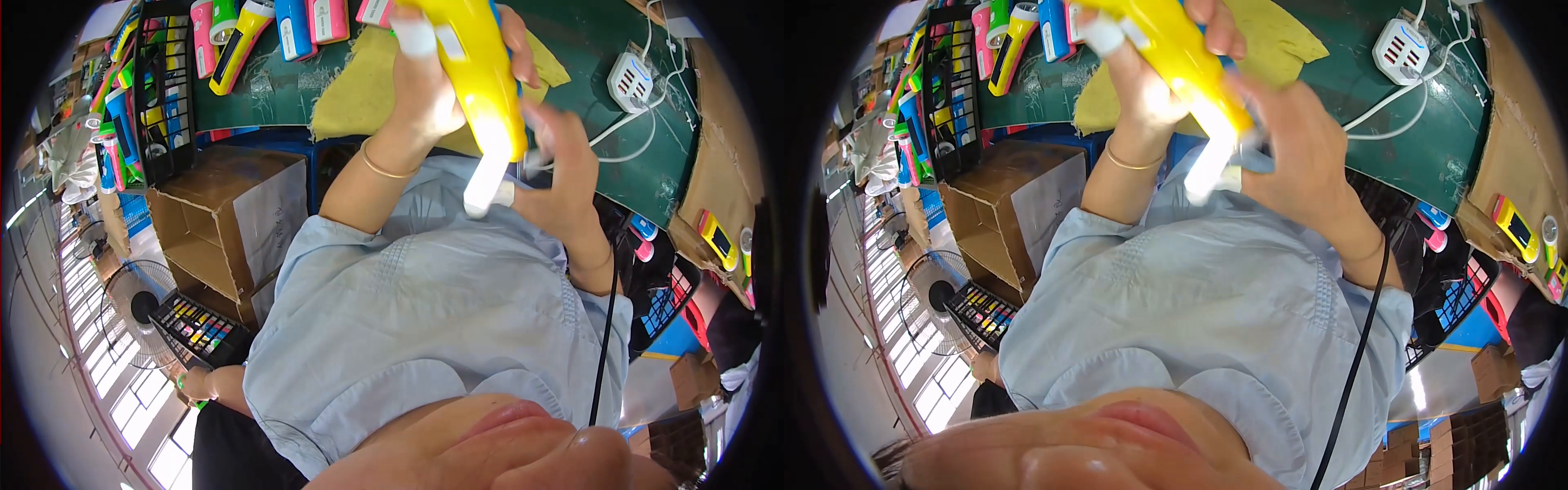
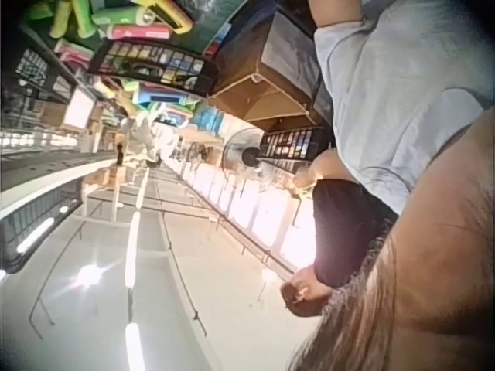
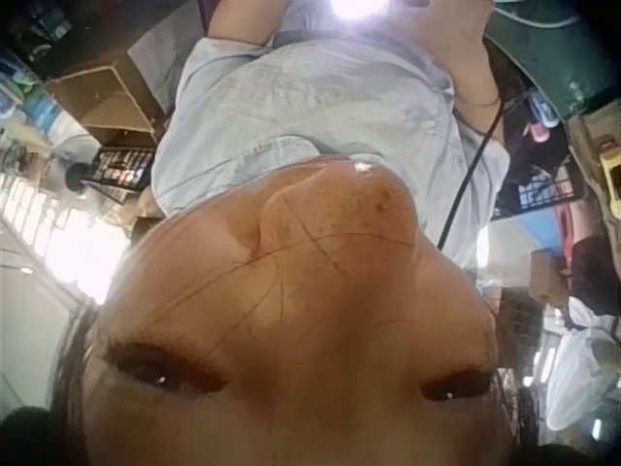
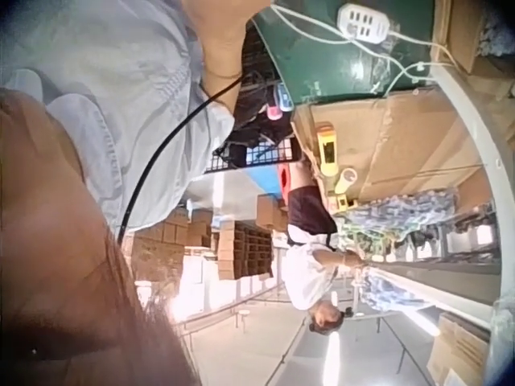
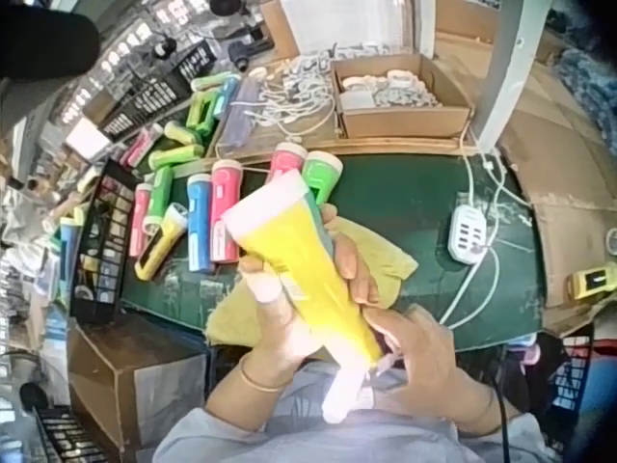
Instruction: Checking the functionality of various flashlights by turning them on and then placing them into a cardboard box.
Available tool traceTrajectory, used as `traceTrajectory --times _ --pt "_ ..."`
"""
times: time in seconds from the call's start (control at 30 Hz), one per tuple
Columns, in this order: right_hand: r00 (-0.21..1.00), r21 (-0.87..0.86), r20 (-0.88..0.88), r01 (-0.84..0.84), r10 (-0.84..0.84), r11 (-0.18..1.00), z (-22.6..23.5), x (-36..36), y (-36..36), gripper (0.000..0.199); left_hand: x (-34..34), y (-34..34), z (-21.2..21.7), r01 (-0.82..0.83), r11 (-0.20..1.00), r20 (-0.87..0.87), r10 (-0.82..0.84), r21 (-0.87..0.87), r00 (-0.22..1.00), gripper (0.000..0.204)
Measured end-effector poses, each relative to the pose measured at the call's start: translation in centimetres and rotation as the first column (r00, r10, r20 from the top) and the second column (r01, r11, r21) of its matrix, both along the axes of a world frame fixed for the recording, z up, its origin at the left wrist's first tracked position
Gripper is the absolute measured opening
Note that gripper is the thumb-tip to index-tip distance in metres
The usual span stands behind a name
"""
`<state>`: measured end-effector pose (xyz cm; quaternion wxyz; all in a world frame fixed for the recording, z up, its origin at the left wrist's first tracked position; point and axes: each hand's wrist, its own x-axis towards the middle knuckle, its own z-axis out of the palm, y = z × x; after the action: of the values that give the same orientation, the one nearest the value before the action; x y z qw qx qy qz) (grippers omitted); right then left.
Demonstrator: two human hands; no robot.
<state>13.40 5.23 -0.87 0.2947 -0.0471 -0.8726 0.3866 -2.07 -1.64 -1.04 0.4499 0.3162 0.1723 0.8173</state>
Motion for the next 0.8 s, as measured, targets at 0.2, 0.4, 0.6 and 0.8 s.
traceTrajectory --times 0.2,0.4,0.6,0.8 --pt "0.978 -0.258 -0.149 -0.180 0.145 0.949 -2.1 -2.0 1.1 0.049 1.7 -2.2 0.2 -0.309 0.951 -0.832 0.175 0.004 0.527 0.053" --pt "0.978 -0.320 0.206 0.035 0.033 0.947 -2.9 0.8 4.0 0.038 2.2 -3.2 0.1 -0.480 0.871 -0.943 0.239 0.104 0.230 0.066" --pt "0.981 -0.741 0.192 0.136 0.013 0.658 -2.0 1.5 3.6 0.022 2.3 -3.4 0.4 -0.611 0.788 -0.980 0.053 -0.076 0.191 0.078" --pt "0.998 -0.650 0.054 0.011 0.032 0.760 -0.5 0.7 3.6 0.018 2.4 -1.8 2.2 -0.610 0.744 -0.804 0.173 -0.271 0.568 0.055"
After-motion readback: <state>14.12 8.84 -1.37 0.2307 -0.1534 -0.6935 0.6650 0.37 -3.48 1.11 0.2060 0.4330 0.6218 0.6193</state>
